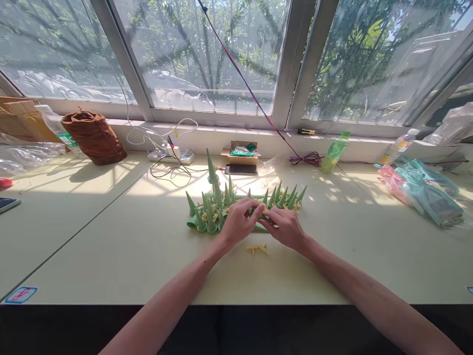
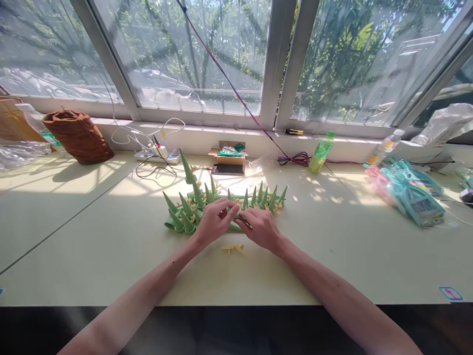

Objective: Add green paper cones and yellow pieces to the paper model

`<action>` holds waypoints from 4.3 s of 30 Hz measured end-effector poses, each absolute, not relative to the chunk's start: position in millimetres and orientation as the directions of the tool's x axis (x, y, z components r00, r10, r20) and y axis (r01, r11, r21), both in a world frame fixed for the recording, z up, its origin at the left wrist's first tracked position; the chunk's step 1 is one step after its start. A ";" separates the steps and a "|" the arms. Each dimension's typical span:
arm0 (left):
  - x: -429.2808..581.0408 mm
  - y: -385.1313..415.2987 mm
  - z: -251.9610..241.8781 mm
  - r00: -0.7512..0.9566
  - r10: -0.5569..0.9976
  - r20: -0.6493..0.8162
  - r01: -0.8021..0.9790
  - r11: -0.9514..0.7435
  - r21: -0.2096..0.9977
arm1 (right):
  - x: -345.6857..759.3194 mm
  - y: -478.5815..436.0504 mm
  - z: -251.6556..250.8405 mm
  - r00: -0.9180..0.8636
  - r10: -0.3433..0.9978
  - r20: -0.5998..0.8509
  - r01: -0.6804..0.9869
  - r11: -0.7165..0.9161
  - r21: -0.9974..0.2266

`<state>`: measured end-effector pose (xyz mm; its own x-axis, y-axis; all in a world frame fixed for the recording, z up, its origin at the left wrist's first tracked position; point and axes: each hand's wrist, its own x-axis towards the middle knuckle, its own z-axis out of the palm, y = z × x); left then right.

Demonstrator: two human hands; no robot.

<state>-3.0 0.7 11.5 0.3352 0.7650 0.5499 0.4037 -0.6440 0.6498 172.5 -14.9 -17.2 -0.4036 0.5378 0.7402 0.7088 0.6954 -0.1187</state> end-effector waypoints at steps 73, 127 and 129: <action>-2.8 7.3 15.4 0.324 0.877 0.354 -0.161 -0.318 0.934 | 179.7 -14.7 -2.5 -0.399 0.881 0.255 0.910 0.415 -0.008; -2.0 3.4 5.2 0.211 0.875 0.436 0.297 -0.482 0.824 | 142.8 -45.9 -19.6 -0.581 0.766 0.275 0.184 0.453 -0.873; -2.2 3.2 5.3 0.206 0.877 0.434 0.295 -0.478 0.827 | 144.0 -40.6 -19.7 -0.544 0.790 0.282 0.211 0.454 -0.866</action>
<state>-2.2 3.2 5.3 0.2060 0.8772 0.4337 0.2950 -0.4783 0.8272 144.0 -40.6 -19.7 -0.5439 0.7905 0.2817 0.2112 0.4538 -0.8657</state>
